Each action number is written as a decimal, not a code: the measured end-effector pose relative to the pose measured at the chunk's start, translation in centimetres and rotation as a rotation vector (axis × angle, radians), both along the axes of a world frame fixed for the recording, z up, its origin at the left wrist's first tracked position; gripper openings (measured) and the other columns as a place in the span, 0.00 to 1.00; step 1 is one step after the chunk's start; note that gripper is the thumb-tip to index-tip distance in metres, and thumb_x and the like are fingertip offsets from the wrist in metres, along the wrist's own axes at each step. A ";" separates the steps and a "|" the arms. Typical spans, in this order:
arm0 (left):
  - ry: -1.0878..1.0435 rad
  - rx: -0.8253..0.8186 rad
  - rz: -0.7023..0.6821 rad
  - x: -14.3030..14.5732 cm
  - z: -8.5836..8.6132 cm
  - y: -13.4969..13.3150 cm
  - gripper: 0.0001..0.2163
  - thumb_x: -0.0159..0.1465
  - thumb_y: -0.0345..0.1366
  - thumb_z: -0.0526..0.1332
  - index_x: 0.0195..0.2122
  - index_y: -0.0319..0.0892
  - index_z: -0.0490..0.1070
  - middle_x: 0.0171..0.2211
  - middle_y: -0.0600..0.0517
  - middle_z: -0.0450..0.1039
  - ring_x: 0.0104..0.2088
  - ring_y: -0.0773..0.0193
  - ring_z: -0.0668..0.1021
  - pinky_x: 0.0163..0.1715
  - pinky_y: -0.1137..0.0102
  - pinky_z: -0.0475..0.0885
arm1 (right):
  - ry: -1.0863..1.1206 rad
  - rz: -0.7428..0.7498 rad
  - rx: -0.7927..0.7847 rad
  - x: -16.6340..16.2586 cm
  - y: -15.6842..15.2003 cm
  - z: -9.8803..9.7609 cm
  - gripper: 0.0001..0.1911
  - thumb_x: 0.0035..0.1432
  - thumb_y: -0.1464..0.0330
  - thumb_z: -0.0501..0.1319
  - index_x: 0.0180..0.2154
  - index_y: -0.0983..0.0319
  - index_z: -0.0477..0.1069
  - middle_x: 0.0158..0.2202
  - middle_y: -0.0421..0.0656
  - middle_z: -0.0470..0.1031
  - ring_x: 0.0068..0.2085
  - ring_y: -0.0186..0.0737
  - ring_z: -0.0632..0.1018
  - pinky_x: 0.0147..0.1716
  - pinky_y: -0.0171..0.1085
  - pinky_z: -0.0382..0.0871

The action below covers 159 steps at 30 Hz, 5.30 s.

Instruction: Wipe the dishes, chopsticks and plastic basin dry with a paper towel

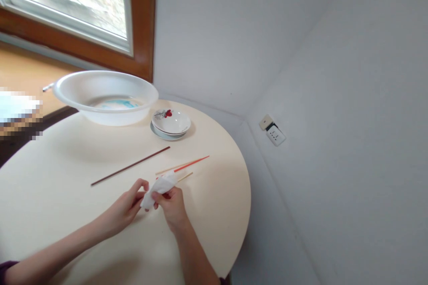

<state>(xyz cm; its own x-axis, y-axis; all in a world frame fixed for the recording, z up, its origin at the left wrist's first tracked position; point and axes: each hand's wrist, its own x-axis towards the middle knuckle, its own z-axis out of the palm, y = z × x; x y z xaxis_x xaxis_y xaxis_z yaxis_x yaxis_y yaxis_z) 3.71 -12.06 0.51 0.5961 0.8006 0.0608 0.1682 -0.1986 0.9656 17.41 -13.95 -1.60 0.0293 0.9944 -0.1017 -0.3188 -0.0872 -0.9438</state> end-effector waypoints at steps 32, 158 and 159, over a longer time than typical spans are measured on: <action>-0.175 -0.861 -0.171 -1.2 1.5 1.1 0.23 0.47 0.51 0.66 0.35 0.36 0.69 0.15 0.63 0.52 0.16 0.78 0.46 0.17 0.73 0.37 | -0.425 -0.830 0.126 4.4 0.7 0.2 0.12 0.43 0.61 0.66 0.20 0.64 0.71 0.20 0.42 0.73 0.24 0.37 0.71 0.26 0.34 0.65; -0.025 -0.165 0.288 -4.3 6.2 4.9 0.15 0.52 0.49 0.60 0.23 0.40 0.68 0.13 0.59 0.57 0.15 0.73 0.60 0.15 0.75 0.56 | 0.056 -0.444 0.061 3.8 0.9 1.1 0.16 0.32 0.61 0.72 0.23 0.66 0.76 0.23 0.41 0.75 0.26 0.35 0.74 0.26 0.37 0.76; -0.066 -0.154 0.309 -4.3 6.6 5.1 0.15 0.53 0.48 0.61 0.23 0.40 0.68 0.14 0.59 0.58 0.16 0.72 0.61 0.15 0.75 0.56 | -0.005 -0.405 0.094 3.7 0.9 1.1 0.15 0.35 0.61 0.71 0.23 0.65 0.76 0.22 0.40 0.74 0.25 0.35 0.74 0.26 0.38 0.76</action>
<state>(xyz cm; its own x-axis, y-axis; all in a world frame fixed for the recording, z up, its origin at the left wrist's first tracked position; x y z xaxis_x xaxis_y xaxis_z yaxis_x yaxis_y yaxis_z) -0.55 -6.99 7.08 0.3227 0.9454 -0.0449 0.1342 0.0013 0.9910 21.07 -13.09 -0.51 0.4204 0.9073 -0.0098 -0.3052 0.1312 -0.9432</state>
